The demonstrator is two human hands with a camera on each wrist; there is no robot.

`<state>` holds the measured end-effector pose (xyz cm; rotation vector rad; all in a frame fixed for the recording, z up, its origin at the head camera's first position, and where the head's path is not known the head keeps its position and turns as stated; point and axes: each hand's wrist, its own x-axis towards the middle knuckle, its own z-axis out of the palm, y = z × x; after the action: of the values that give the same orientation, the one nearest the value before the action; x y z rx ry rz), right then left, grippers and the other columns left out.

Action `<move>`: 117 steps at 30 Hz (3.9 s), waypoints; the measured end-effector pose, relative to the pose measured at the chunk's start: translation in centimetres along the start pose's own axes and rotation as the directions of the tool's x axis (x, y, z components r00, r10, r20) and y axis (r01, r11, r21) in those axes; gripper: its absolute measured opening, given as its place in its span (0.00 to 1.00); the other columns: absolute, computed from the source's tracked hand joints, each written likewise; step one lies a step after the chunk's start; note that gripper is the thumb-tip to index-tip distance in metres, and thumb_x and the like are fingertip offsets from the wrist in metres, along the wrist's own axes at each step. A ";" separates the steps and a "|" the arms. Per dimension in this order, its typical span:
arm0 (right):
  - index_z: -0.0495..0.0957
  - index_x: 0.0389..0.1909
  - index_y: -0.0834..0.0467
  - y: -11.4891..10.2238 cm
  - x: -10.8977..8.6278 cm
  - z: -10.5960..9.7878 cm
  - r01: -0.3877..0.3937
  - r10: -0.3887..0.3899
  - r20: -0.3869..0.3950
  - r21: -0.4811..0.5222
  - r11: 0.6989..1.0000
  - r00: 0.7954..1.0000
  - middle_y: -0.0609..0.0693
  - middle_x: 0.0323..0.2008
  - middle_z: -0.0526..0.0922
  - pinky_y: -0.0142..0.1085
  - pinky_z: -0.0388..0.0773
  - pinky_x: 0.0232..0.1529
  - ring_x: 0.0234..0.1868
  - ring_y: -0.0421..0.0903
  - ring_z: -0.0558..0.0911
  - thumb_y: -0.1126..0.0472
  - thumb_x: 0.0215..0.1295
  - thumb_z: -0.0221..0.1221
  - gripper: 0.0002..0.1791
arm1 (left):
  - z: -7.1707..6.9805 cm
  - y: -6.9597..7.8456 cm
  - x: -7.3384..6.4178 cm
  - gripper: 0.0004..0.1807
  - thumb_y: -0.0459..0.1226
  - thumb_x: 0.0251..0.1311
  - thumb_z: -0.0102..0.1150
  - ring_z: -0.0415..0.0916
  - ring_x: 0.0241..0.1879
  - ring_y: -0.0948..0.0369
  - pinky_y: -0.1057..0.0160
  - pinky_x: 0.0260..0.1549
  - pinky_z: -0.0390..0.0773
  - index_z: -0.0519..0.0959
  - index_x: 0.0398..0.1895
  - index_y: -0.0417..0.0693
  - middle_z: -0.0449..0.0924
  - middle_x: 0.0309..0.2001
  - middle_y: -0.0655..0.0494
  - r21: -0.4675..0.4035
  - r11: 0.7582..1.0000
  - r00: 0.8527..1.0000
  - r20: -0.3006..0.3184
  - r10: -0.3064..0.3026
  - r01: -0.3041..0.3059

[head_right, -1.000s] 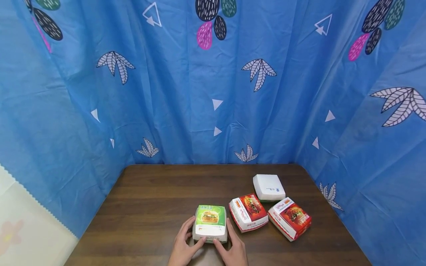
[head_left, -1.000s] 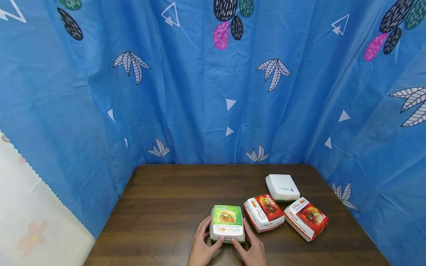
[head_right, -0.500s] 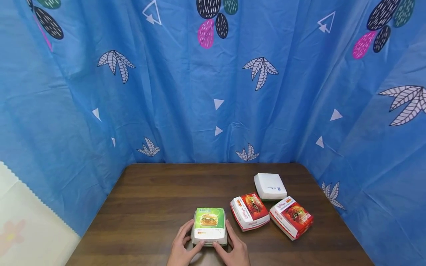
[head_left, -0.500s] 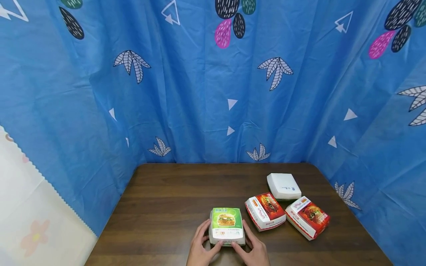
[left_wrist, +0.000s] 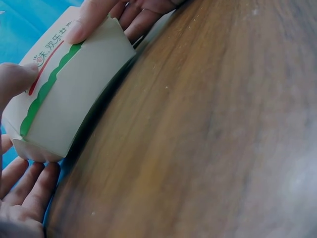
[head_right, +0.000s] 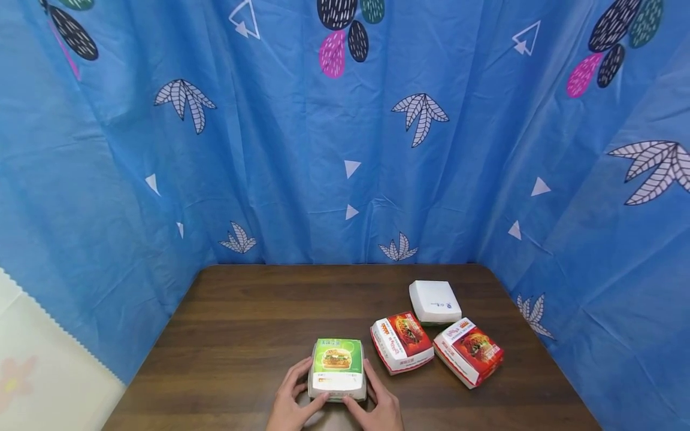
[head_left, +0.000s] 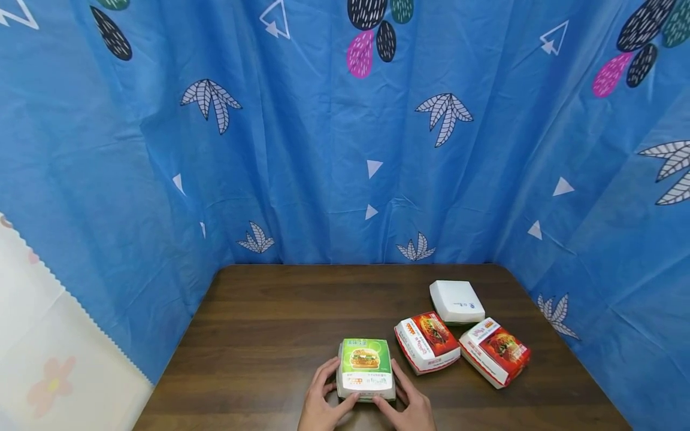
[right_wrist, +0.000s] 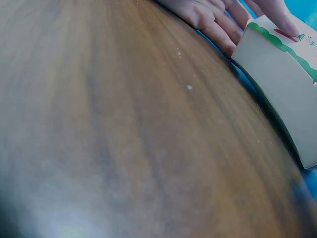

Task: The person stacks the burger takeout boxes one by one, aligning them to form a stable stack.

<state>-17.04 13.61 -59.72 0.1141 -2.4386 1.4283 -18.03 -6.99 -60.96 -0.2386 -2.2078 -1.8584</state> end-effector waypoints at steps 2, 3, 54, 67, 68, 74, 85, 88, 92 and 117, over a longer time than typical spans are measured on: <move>0.75 0.69 0.60 0.0 -0.1 0.1 0.007 -0.007 -0.006 -0.005 1.000 1.000 0.60 0.64 0.81 0.27 0.84 0.46 0.55 0.38 0.81 0.54 0.51 0.80 0.44 | -0.1 0.1 -0.1 0.37 0.40 0.51 0.82 0.71 0.61 0.70 0.66 0.49 0.84 0.76 0.66 0.48 0.72 0.67 0.45 -0.015 1.000 1.000 0.003 0.003 -0.003; 0.75 0.69 0.60 0.1 -0.1 0.2 0.011 -0.011 -0.010 -0.003 1.000 1.000 0.60 0.64 0.81 0.27 0.84 0.46 0.55 0.38 0.81 0.54 0.50 0.80 0.44 | -0.2 0.1 -0.1 0.38 0.40 0.51 0.81 0.71 0.61 0.70 0.66 0.49 0.84 0.76 0.66 0.48 0.72 0.67 0.45 -0.019 1.000 1.000 0.006 0.003 -0.003; 0.76 0.69 0.56 0.4 0.0 0.2 0.042 -0.045 -0.041 -0.067 0.997 0.998 0.56 0.64 0.81 0.30 0.84 0.50 0.60 0.38 0.79 0.55 0.47 0.82 0.46 | -0.1 0.4 -0.1 0.38 0.40 0.50 0.82 0.71 0.62 0.71 0.66 0.49 0.84 0.76 0.66 0.48 0.73 0.67 0.44 -0.011 1.000 1.000 0.003 -0.013 0.013; 0.73 0.73 0.54 0.1 0.1 -0.1 0.032 -0.034 -0.005 -0.187 0.982 0.999 0.54 0.67 0.79 0.42 0.84 0.55 0.62 0.51 0.81 0.47 0.47 0.81 0.50 | -0.1 0.5 0.0 0.39 0.40 0.50 0.82 0.71 0.63 0.69 0.65 0.49 0.84 0.75 0.66 0.47 0.72 0.67 0.44 -0.013 1.000 1.000 0.003 -0.023 0.023; 0.72 0.73 0.53 0.0 0.1 -0.1 0.034 -0.036 -0.006 -0.202 0.979 0.999 0.53 0.67 0.79 0.44 0.84 0.56 0.63 0.51 0.80 0.47 0.47 0.81 0.50 | -0.1 0.5 0.0 0.39 0.39 0.50 0.82 0.71 0.63 0.68 0.65 0.50 0.84 0.75 0.66 0.47 0.73 0.67 0.44 -0.016 1.000 1.000 0.001 -0.021 0.021; 0.72 0.74 0.52 -0.2 0.4 -0.2 0.059 -0.063 -0.014 -0.222 0.973 0.998 0.50 0.68 0.78 0.47 0.82 0.58 0.64 0.50 0.79 0.47 0.46 0.81 0.51 | -0.1 0.5 0.1 0.38 0.41 0.50 0.82 0.71 0.63 0.67 0.66 0.50 0.84 0.75 0.66 0.49 0.73 0.67 0.45 -0.009 1.000 1.000 -0.002 -0.023 0.023; 0.71 0.74 0.51 -0.3 1.0 -0.4 0.097 -0.102 -0.026 -0.140 0.985 0.994 0.48 0.70 0.76 0.14 0.63 0.62 0.68 0.38 0.74 0.50 0.46 0.82 0.51 | -0.1 0.6 0.0 0.38 0.39 0.50 0.82 0.71 0.63 0.69 0.66 0.50 0.84 0.75 0.66 0.47 0.73 0.67 0.45 0.009 1.000 1.000 0.006 -0.026 0.026; 0.71 0.74 0.51 -0.3 1.1 -0.5 0.126 -0.132 -0.031 -0.135 0.983 0.991 0.48 0.70 0.76 0.11 0.59 0.62 0.68 0.30 0.70 0.50 0.46 0.82 0.51 | -0.2 0.7 0.0 0.38 0.40 0.50 0.82 0.72 0.63 0.69 0.65 0.49 0.84 0.75 0.66 0.46 0.73 0.67 0.44 0.010 1.000 1.000 0.007 -0.027 0.026; 0.72 0.74 0.52 -0.5 1.3 -0.6 0.151 -0.156 -0.032 -0.120 0.981 0.987 0.48 0.70 0.76 0.11 0.57 0.63 0.68 0.25 0.67 0.52 0.46 0.82 0.51 | -0.1 0.7 0.0 0.38 0.40 0.50 0.82 0.72 0.63 0.69 0.65 0.49 0.85 0.76 0.66 0.45 0.73 0.66 0.44 0.014 1.000 1.000 0.007 -0.021 0.021; 0.73 0.72 0.58 -0.8 3.4 -2.4 0.252 -0.265 -0.135 -0.108 0.962 0.955 0.58 0.67 0.78 0.13 0.55 0.67 0.70 0.22 0.63 0.64 0.47 0.80 0.47 | -0.2 1.0 0.1 0.40 0.44 0.51 0.81 0.71 0.62 0.69 0.66 0.49 0.84 0.74 0.67 0.46 0.71 0.68 0.41 0.006 0.996 0.995 0.043 -0.091 0.091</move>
<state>-19.48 15.59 -56.89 0.2857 -2.2653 1.1697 -17.80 -7.07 -59.99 -0.1817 -2.2873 -1.9122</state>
